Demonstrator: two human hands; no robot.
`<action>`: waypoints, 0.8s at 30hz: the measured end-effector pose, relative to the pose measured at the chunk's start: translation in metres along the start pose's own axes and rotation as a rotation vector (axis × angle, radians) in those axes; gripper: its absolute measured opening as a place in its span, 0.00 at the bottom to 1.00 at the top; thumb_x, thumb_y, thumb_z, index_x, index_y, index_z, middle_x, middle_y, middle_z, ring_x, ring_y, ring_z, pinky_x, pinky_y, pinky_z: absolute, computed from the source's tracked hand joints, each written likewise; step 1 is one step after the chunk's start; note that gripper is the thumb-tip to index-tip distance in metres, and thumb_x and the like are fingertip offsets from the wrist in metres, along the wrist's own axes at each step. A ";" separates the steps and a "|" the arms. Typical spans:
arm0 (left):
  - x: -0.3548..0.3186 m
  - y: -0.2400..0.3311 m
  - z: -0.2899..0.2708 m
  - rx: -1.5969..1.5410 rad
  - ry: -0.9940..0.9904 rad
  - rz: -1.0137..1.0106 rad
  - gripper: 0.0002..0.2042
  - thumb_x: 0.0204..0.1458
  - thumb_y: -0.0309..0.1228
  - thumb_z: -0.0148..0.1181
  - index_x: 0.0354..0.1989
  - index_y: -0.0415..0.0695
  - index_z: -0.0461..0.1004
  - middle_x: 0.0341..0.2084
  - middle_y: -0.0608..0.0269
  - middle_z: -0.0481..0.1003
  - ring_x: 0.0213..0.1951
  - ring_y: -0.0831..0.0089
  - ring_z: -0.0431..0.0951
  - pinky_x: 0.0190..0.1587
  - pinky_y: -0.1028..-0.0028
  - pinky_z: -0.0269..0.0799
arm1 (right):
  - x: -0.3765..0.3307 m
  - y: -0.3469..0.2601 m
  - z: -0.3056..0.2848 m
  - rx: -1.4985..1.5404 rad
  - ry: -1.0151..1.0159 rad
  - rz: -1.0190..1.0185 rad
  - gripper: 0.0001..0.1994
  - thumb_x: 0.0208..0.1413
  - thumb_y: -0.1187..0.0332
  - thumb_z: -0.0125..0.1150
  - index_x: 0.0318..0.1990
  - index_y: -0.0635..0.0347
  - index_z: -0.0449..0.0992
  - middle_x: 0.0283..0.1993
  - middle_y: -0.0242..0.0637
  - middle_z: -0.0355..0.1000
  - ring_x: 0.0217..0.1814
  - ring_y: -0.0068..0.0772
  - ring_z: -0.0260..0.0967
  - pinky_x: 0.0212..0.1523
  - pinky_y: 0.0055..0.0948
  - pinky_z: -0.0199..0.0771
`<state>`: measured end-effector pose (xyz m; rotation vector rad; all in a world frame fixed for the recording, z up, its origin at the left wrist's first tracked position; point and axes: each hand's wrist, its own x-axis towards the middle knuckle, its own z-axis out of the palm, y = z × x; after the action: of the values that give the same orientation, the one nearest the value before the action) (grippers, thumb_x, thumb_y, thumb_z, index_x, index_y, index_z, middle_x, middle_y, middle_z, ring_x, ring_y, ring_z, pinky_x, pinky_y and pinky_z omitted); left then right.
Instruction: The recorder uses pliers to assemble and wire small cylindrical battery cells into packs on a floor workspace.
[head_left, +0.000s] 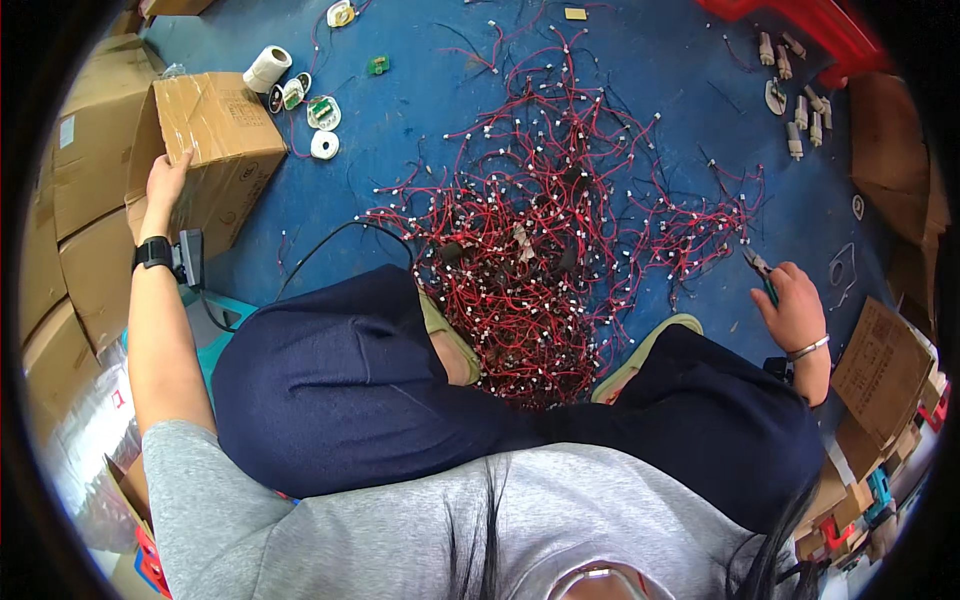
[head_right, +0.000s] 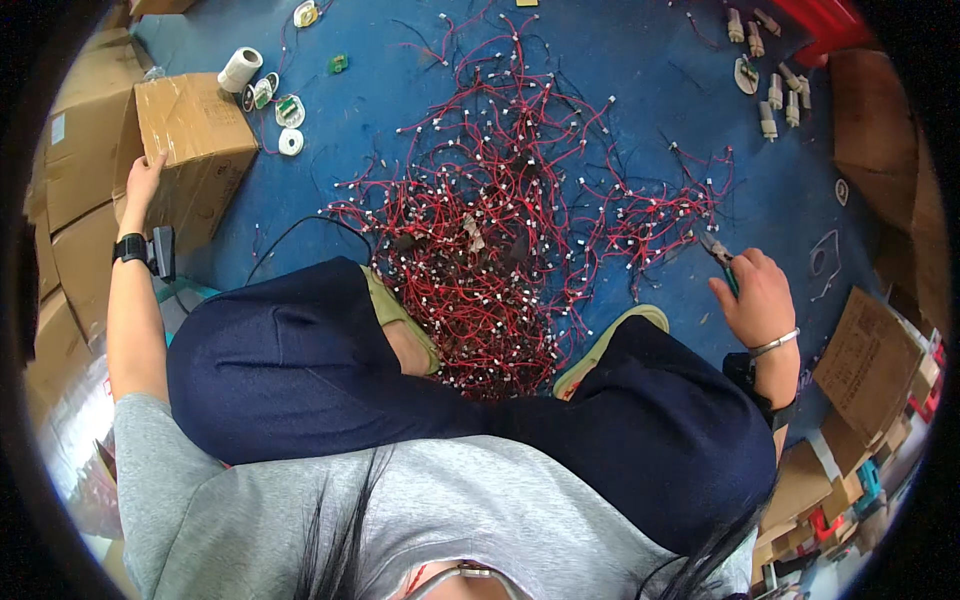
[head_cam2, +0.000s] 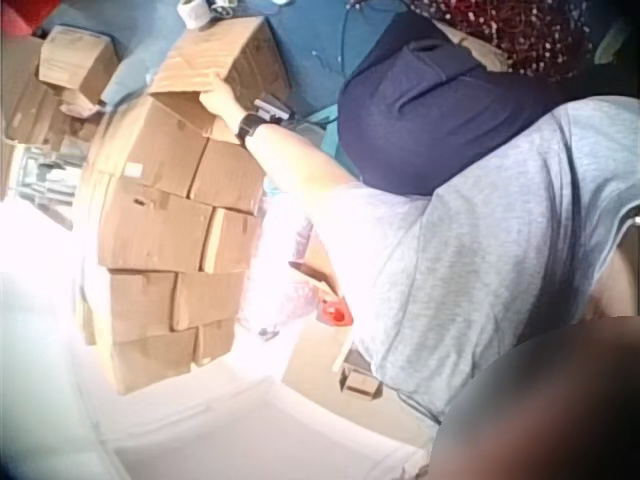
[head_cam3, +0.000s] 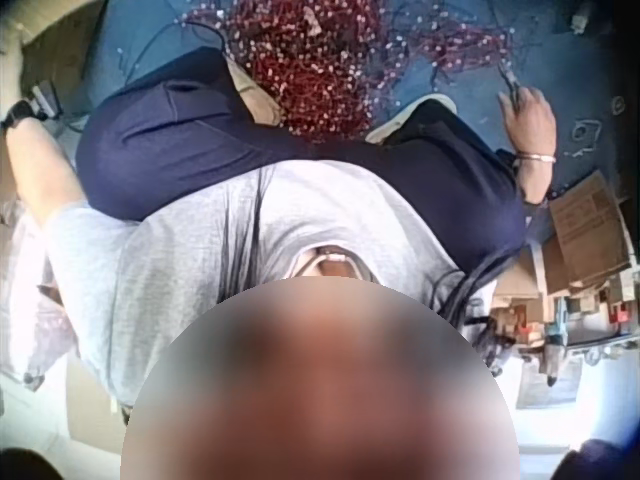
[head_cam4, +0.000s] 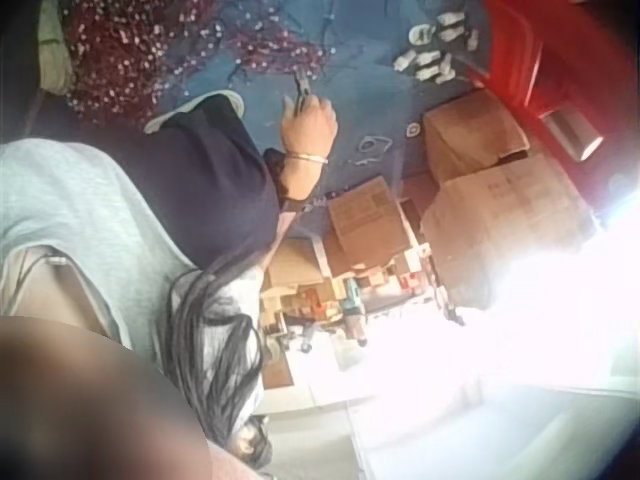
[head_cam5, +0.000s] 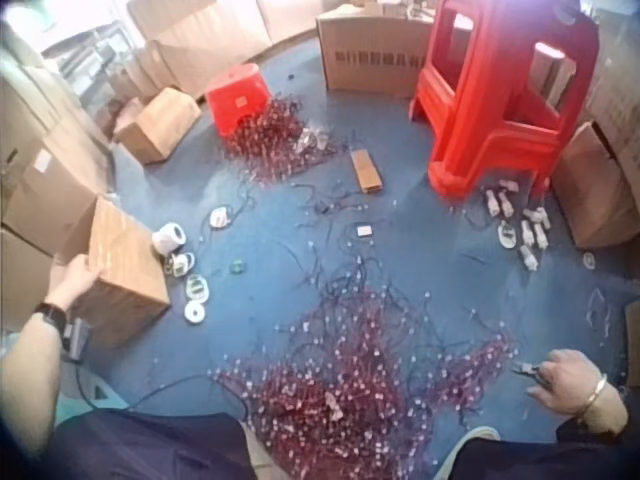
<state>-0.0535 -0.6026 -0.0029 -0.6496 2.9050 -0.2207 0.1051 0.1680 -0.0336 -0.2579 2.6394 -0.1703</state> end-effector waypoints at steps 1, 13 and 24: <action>0.005 -0.008 -0.002 0.007 -0.028 -0.018 0.31 0.41 0.52 0.54 0.41 0.32 0.66 0.34 0.47 0.72 0.39 0.62 0.72 0.42 0.70 0.64 | 0.000 0.001 0.000 0.015 0.008 -0.007 0.10 0.39 0.67 0.59 0.25 0.64 0.67 0.29 0.44 0.63 0.34 0.47 0.61 0.35 0.38 0.61; -0.032 -0.008 0.030 -0.049 0.152 -0.019 0.23 0.45 0.45 0.52 0.39 0.37 0.59 0.33 0.40 0.70 0.39 0.47 0.69 0.39 0.60 0.64 | 0.004 0.036 -0.009 0.050 -0.109 0.007 0.11 0.40 0.69 0.56 0.28 0.67 0.64 0.31 0.48 0.60 0.35 0.52 0.59 0.35 0.39 0.60; -0.043 0.008 0.018 -0.399 0.149 -0.146 0.12 0.49 0.33 0.46 0.37 0.37 0.65 0.35 0.50 0.67 0.39 0.62 0.66 0.43 0.72 0.60 | -0.090 0.106 0.052 0.029 -0.161 0.117 0.14 0.44 0.67 0.57 0.38 0.65 0.67 0.46 0.50 0.63 0.47 0.51 0.60 0.46 0.38 0.61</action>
<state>-0.0149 -0.5790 -0.0165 -0.9435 3.0717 0.3174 0.1916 0.2867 -0.0558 -0.1028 2.4821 -0.1421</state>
